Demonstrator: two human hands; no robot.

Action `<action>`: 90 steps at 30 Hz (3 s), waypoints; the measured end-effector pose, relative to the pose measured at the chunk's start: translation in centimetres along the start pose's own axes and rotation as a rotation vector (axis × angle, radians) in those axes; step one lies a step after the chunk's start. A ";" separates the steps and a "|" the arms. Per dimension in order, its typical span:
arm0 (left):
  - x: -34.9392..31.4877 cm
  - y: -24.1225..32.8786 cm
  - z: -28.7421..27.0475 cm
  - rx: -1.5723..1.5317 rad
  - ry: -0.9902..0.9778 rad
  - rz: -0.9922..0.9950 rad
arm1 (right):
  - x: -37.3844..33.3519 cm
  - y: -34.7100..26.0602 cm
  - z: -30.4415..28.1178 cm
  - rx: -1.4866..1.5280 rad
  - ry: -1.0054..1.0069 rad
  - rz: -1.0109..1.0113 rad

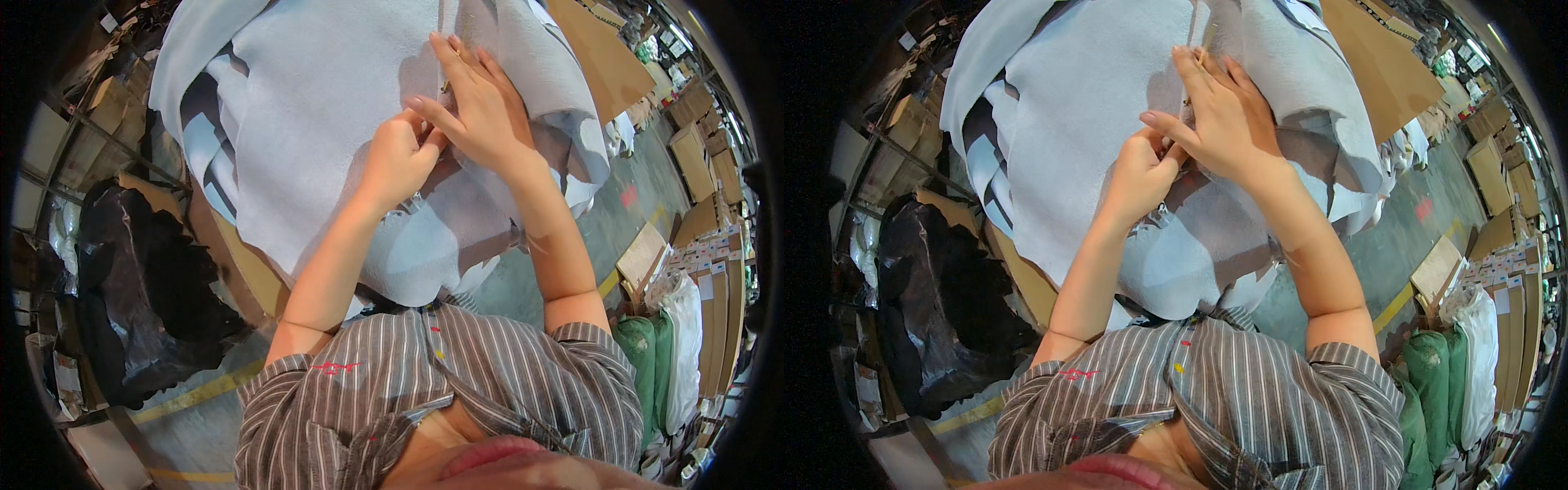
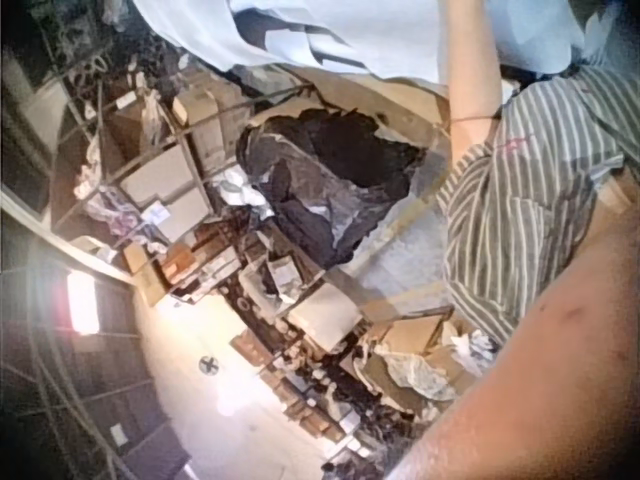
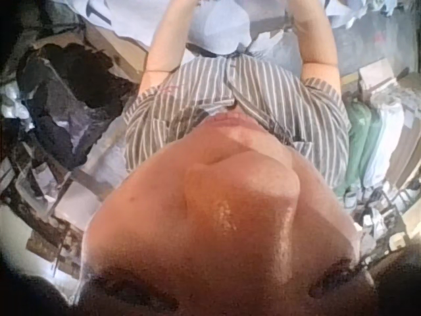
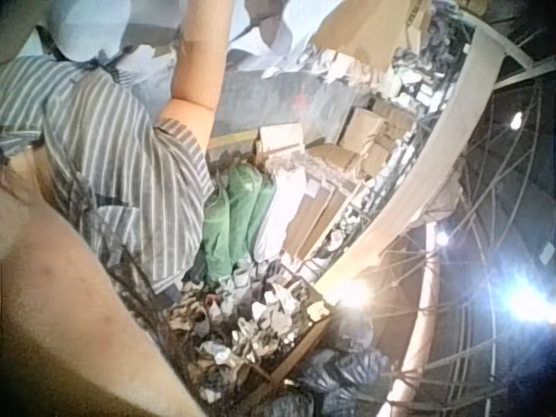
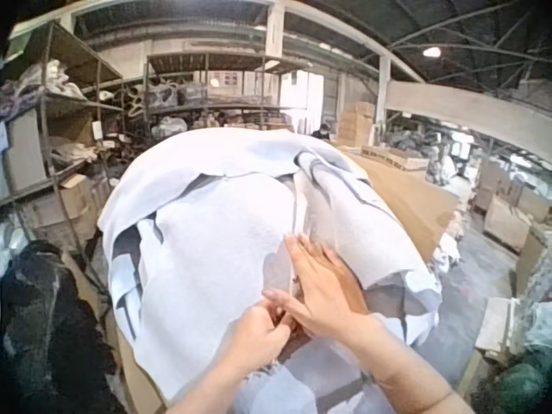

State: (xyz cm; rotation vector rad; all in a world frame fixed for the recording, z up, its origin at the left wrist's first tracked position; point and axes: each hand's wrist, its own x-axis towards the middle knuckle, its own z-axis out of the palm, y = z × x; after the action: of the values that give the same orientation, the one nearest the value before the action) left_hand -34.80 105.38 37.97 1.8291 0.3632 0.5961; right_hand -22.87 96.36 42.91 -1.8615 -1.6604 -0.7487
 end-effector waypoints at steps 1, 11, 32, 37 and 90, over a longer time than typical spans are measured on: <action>0.1 -0.1 0.0 -0.051 -0.003 0.046 | -0.2 -0.1 -0.3 0.015 -0.034 0.001; 1.1 -0.7 0.2 -0.095 0.031 0.165 | -0.1 0.5 0.6 0.021 -0.038 0.009; 0.8 -1.0 0.4 -0.174 0.002 0.182 | -2.0 0.0 -1.5 0.036 -0.165 -0.003; 0.9 -0.6 0.3 -0.215 0.014 0.156 | -1.4 0.1 -0.4 0.051 -0.084 0.027; 0.4 -0.5 0.2 -0.242 -0.011 0.106 | -1.8 -0.6 -1.4 0.446 0.018 0.086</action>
State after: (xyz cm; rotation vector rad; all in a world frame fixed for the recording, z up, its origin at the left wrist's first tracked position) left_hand -34.37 105.62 37.53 1.6250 0.1791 0.6729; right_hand -23.68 94.15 42.67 -1.5887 -1.5690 -0.3220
